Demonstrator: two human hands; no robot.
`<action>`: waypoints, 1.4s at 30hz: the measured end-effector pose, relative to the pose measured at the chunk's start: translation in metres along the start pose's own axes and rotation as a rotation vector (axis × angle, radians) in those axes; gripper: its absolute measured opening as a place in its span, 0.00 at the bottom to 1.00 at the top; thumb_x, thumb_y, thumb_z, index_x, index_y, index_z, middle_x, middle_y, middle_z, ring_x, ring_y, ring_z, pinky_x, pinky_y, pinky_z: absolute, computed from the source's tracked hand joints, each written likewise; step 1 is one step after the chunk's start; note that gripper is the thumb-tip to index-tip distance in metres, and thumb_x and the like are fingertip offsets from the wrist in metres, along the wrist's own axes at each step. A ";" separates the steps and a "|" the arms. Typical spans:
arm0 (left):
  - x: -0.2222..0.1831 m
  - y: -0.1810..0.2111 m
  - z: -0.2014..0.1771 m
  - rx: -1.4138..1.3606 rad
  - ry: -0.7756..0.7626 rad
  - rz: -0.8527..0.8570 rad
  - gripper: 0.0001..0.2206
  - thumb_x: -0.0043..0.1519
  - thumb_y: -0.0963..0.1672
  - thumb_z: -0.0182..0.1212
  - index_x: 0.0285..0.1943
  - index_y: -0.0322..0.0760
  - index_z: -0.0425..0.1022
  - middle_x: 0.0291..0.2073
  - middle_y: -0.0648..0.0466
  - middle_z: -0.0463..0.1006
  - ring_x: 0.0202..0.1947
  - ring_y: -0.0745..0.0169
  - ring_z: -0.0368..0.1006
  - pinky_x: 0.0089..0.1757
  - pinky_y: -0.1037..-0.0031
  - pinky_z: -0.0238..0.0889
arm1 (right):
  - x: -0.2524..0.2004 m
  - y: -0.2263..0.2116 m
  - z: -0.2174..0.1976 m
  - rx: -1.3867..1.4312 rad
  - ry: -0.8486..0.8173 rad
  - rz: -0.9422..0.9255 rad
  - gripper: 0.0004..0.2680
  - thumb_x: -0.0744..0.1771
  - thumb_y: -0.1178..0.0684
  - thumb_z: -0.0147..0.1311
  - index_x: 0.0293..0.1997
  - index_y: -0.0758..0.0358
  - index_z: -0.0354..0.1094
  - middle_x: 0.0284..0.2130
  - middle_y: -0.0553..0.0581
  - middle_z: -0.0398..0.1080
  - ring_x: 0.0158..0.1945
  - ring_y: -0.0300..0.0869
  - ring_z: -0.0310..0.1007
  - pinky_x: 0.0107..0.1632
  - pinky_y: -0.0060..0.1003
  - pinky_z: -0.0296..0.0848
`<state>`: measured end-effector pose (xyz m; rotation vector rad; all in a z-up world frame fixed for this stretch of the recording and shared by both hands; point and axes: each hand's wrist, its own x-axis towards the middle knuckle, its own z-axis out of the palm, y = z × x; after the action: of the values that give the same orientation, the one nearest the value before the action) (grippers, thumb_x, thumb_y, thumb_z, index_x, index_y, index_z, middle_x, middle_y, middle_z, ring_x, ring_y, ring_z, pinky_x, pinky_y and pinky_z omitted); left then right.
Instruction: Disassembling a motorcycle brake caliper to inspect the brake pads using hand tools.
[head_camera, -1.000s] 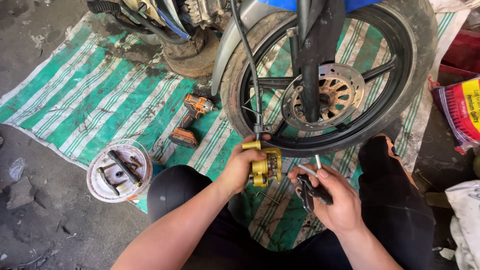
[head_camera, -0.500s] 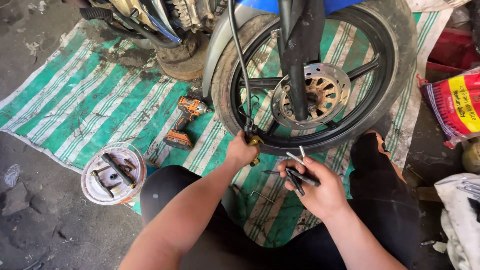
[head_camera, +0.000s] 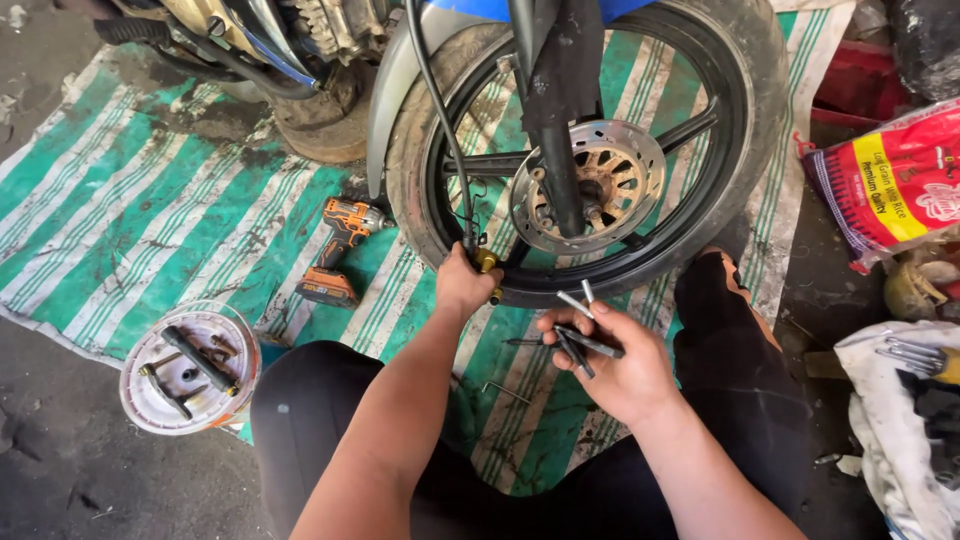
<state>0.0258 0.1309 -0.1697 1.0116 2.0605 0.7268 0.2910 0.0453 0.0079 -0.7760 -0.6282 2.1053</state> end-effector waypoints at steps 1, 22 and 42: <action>0.002 -0.002 0.002 0.007 0.007 0.026 0.30 0.50 0.52 0.80 0.59 0.43 0.74 0.56 0.43 0.83 0.63 0.36 0.79 0.62 0.51 0.74 | 0.000 -0.003 -0.001 0.010 0.030 -0.014 0.12 0.72 0.46 0.52 0.31 0.59 0.61 0.49 0.78 0.78 0.49 0.60 0.77 0.42 0.47 0.69; -0.163 0.135 -0.102 -0.085 0.002 0.359 0.27 0.59 0.52 0.72 0.67 0.41 0.78 0.57 0.42 0.79 0.63 0.29 0.77 0.60 0.46 0.71 | 0.003 -0.005 0.004 0.030 0.167 0.015 0.13 0.71 0.45 0.55 0.31 0.59 0.63 0.47 0.75 0.80 0.48 0.60 0.78 0.43 0.48 0.71; -0.245 0.103 -0.104 0.182 0.219 1.138 0.29 0.59 0.46 0.74 0.68 0.27 0.78 0.50 0.42 0.87 0.55 0.39 0.82 0.52 0.57 0.72 | -0.003 0.033 0.024 0.133 0.493 0.076 0.11 0.76 0.56 0.44 0.60 0.73 0.70 0.55 0.65 0.76 0.55 0.48 0.75 0.58 0.42 0.73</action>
<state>0.0936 -0.0346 0.0525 2.3325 1.5895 1.2292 0.2592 0.0200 0.0040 -1.2007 -0.1924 1.8935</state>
